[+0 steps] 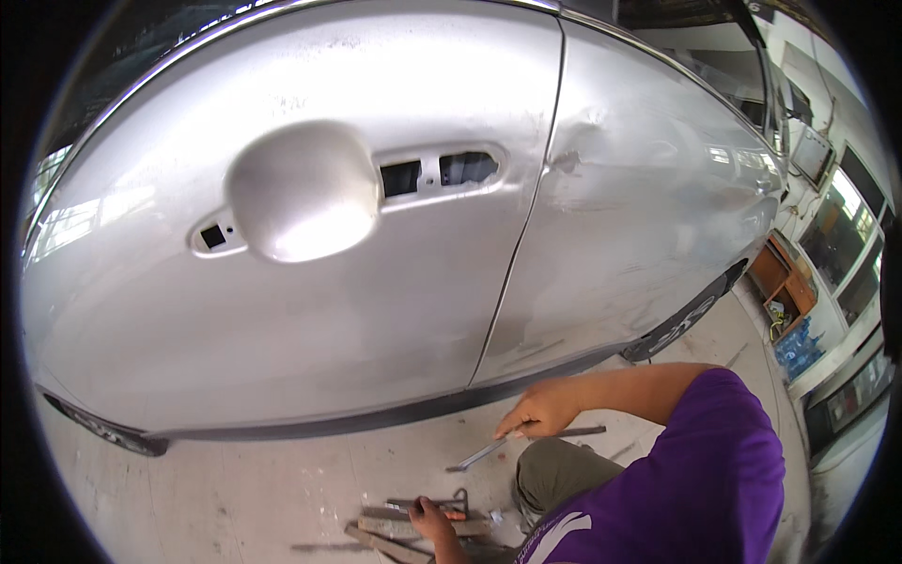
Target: The person uses metal scrapers and T-handled tools to smooth and straighten a dented silver car door.
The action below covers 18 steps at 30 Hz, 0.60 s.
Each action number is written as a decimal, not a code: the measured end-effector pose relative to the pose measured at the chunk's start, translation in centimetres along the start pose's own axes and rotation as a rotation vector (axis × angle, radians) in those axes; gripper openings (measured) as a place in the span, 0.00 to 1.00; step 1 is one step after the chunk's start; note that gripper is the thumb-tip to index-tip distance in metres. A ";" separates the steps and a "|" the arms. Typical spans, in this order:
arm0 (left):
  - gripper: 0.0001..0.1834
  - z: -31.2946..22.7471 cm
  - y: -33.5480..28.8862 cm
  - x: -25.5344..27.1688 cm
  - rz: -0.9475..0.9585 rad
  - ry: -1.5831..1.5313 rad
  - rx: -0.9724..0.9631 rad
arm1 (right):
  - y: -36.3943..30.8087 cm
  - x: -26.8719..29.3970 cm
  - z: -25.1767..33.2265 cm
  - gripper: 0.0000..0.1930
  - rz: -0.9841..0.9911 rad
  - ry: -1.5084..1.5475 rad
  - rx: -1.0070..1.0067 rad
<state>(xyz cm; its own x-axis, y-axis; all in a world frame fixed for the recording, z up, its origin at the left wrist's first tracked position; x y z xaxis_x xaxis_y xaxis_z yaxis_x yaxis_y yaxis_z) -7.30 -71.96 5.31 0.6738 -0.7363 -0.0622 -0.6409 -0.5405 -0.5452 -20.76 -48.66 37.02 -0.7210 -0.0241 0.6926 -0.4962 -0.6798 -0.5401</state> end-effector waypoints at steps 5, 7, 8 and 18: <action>0.12 -22.8 -9.9 -5.2 0.287 0.004 -0.360 | -6.2 -8.7 -6.4 0.20 0.094 0.198 -0.283; 0.11 -32.9 -15.4 -8.9 0.415 -0.098 -0.535 | -10.2 -11.1 -8.4 0.21 0.146 0.145 -0.371; 0.12 -36.6 -17.1 -10.8 0.476 0.050 -0.710 | -12.6 -12.1 -9.3 0.21 0.158 0.097 -0.372; 0.24 -53.7 -25.7 -23.6 0.468 0.536 -1.080 | -31.0 -12.8 -8.6 0.19 0.048 0.273 -0.766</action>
<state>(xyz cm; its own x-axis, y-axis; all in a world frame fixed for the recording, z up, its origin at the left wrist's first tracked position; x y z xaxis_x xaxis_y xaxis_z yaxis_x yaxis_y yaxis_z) -26.48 -62.59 65.74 0.2363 -0.8785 0.4153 -0.9145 -0.0565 0.4007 -0.30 -21.00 40.76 -0.7932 0.2065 0.5729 -0.5837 0.0103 -0.8119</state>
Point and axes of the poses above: each hand's wrist, its own y-axis towards the middle knuckle, its own x-axis out of the back of the hand, z = x × y, the point moved 8 cm from there along y, towards the middle knuckle, and after that the axes turned 3 degrees about -y, right-handed, at the moved point
